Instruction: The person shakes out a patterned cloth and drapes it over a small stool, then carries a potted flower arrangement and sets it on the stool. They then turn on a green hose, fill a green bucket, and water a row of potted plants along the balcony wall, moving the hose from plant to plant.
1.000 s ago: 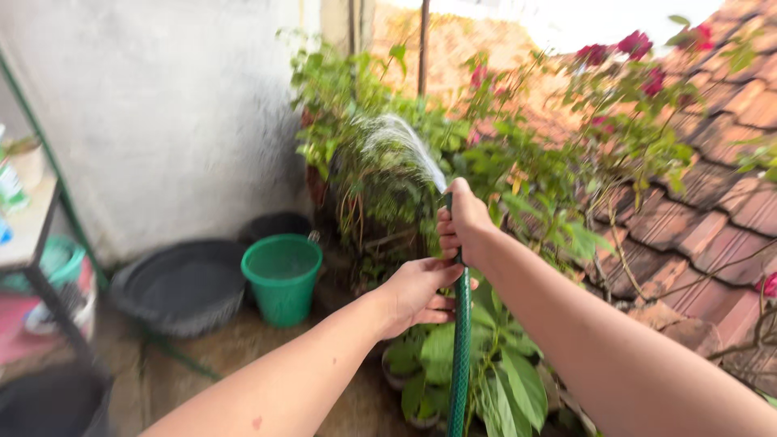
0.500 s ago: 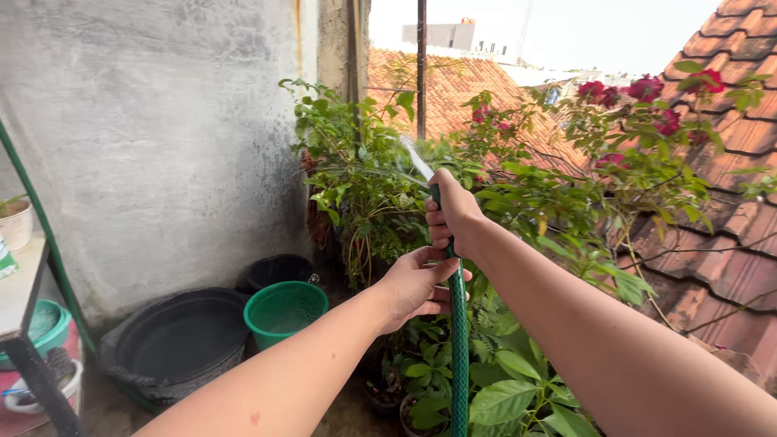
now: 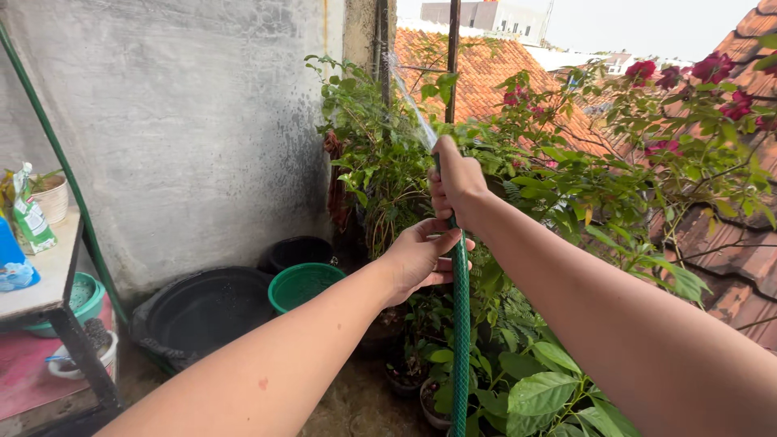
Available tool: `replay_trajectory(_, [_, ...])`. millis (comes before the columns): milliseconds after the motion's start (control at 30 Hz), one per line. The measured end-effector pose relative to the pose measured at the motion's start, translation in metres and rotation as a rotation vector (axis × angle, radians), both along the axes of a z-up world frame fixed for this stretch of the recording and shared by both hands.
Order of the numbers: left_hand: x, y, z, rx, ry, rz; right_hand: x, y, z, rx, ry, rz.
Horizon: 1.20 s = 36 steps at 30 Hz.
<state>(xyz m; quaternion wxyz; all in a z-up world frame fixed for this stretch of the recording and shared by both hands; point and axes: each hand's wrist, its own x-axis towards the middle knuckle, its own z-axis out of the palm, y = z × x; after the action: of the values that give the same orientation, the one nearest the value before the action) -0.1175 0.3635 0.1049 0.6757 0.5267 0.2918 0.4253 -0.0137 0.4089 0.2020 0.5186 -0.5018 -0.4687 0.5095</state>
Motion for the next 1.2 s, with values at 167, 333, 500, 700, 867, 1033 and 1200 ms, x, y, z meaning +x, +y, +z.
replay_trajectory(167, [-0.009, 0.007, 0.002, 0.022, -0.015, 0.022, -0.008, 0.003, 0.005, 0.052, 0.032, -0.049])
replay_trajectory(333, [-0.010, 0.007, -0.001, 0.011, 0.018, 0.039, -0.010, 0.005, 0.002, 0.042, 0.051, -0.138])
replay_trajectory(500, [-0.005, 0.004, 0.000, 0.006, 0.051, 0.016, -0.004, 0.003, -0.003, 0.019, 0.086, -0.241])
replay_trajectory(700, [-0.005, -0.006, 0.001, -0.030, 0.035, -0.045, -0.002, -0.001, -0.003, -0.075, -0.028, -0.099])
replay_trajectory(867, [-0.019, -0.020, -0.008, -0.063, 0.018, -0.108, -0.012, -0.014, -0.014, -0.196, -0.139, 0.071])
replay_trajectory(1033, [-0.027, -0.023, -0.009, -0.058, -0.042, -0.155, -0.023, -0.016, -0.014, -0.244, -0.199, 0.090])
replay_trajectory(1200, [-0.030, -0.022, 0.001, -0.102, -0.191, -0.129, -0.025, -0.012, -0.015, -0.056, -0.200, -0.031])
